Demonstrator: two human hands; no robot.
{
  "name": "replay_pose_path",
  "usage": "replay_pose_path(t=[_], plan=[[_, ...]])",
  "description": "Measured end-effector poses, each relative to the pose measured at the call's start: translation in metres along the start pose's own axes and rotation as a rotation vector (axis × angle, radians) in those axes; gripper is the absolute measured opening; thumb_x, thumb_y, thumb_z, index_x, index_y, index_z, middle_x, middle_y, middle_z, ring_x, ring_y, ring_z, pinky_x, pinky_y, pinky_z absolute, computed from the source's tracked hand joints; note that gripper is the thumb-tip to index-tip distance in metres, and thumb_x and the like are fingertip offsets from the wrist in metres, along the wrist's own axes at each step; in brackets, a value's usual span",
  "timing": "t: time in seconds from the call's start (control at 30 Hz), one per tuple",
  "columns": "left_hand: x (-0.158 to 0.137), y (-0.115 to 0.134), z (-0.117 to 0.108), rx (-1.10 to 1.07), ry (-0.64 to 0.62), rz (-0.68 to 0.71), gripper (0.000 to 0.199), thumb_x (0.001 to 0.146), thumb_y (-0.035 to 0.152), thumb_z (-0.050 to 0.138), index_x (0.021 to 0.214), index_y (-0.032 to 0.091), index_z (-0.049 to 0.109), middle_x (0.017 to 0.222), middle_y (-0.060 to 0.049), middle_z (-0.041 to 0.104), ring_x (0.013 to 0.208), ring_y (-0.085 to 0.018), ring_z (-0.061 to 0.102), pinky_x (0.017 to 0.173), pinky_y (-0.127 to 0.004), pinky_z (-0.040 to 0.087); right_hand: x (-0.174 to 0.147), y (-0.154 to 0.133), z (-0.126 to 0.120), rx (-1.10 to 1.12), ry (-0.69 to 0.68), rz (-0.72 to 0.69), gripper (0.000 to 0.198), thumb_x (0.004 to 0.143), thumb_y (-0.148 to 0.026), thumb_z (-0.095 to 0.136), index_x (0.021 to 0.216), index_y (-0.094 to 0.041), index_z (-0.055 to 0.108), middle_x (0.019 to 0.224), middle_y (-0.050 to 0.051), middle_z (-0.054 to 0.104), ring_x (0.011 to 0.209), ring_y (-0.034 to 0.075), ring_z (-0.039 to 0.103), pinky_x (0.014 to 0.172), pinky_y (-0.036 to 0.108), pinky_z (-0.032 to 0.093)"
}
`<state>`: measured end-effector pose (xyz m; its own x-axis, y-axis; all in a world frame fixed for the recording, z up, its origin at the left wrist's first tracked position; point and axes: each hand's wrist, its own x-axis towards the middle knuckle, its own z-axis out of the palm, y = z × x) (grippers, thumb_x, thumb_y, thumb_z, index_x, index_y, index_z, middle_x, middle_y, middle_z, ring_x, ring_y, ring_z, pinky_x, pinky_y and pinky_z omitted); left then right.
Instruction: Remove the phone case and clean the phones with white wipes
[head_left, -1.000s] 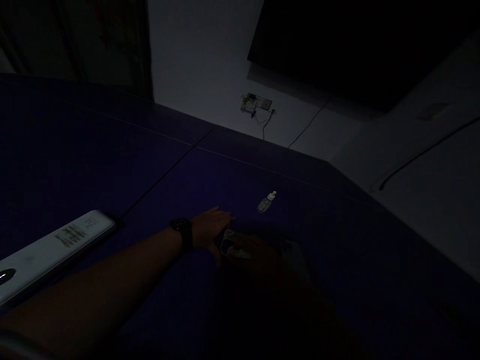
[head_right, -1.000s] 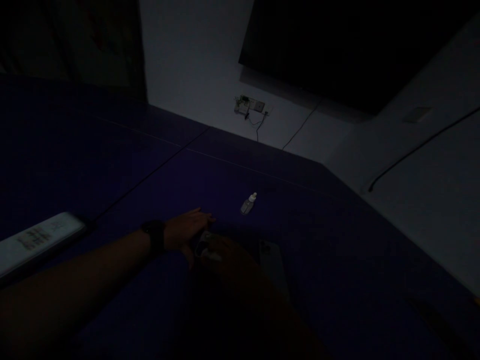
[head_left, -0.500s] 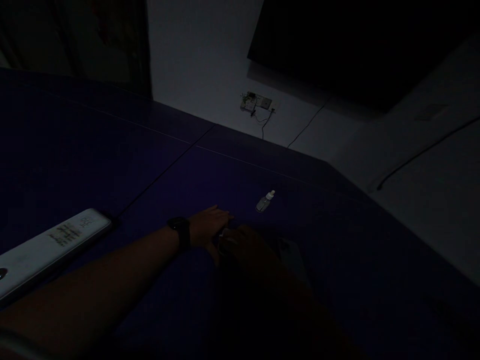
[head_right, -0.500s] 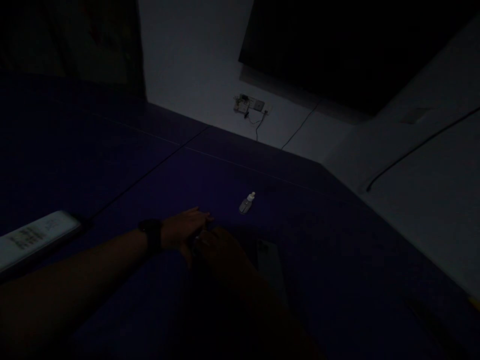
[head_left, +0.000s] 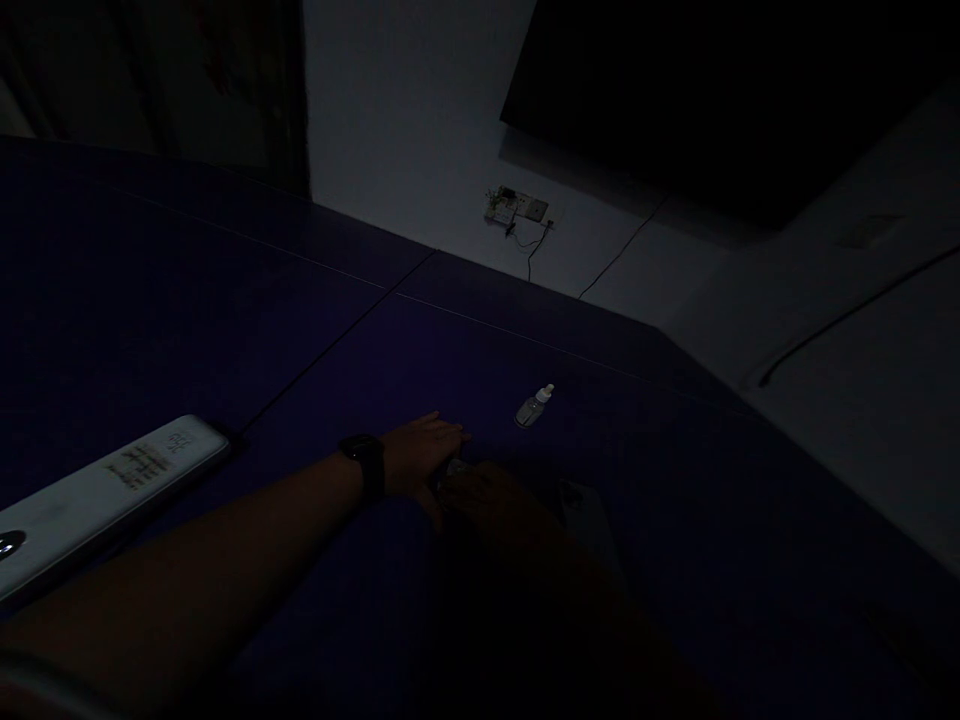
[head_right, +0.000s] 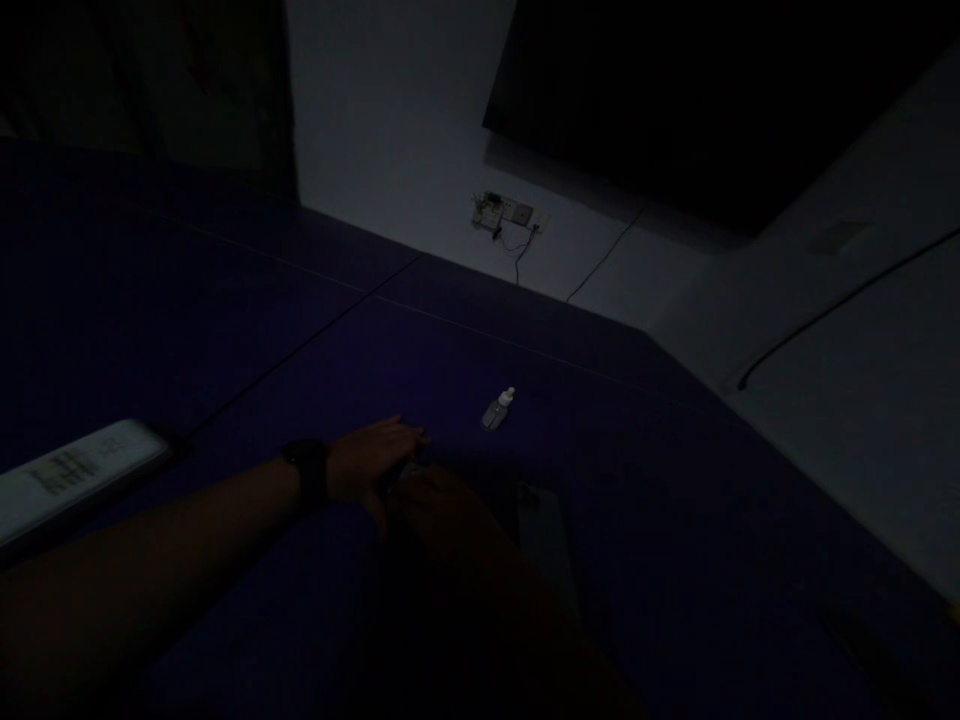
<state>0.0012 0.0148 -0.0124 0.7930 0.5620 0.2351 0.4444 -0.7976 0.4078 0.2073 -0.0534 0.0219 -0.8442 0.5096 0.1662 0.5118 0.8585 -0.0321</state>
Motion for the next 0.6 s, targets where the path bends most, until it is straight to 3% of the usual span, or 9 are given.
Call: replay_pose_path(t=[0.17,0.33,0.5,0.6], plan=[[0.0,0.0,0.0,0.014,0.007,-0.004,0.101,0.053,0.067,0.088,0.131,0.017,0.048,0.143,-0.023,0.053,0.138,-0.039,0.046,0.118,-0.06,0.022,-0.001,-0.001,0.002,-0.027,-0.032,0.061,0.025,0.095,-0.014,0.056,0.118,-0.016,0.066,0.119,0.009,0.071,0.098,0.022,0.063,0.089,0.038,0.052],[0.001,-0.003,0.003,0.027,0.001,-0.001,0.103,0.051,0.067,0.088,0.13,0.015,0.049,0.143,-0.024,0.052,0.138,-0.04,0.045,0.117,-0.06,0.023,0.001,-0.006,-0.004,0.041,-0.039,0.01,0.031,0.096,-0.012,0.053,0.125,-0.018,0.063,0.128,0.008,0.068,0.116,0.022,0.059,0.1,0.038,0.048],[0.001,-0.003,0.003,0.017,0.003,-0.006,0.104,0.051,0.067,0.088,0.132,0.014,0.048,0.142,-0.025,0.054,0.138,-0.04,0.045,0.117,-0.062,0.023,0.006,-0.005,-0.007,-0.002,-0.049,0.11,0.023,0.096,-0.014,0.054,0.114,-0.016,0.068,0.116,0.01,0.072,0.093,0.022,0.063,0.084,0.038,0.053],[0.001,-0.002,0.001,0.021,-0.002,-0.002,0.104,0.051,0.067,0.088,0.131,0.013,0.049,0.141,-0.025,0.054,0.139,-0.041,0.045,0.117,-0.062,0.022,0.003,-0.004,-0.001,0.017,-0.045,0.036,0.028,0.096,-0.014,0.054,0.12,-0.016,0.066,0.123,0.01,0.07,0.109,0.023,0.062,0.097,0.04,0.05]])
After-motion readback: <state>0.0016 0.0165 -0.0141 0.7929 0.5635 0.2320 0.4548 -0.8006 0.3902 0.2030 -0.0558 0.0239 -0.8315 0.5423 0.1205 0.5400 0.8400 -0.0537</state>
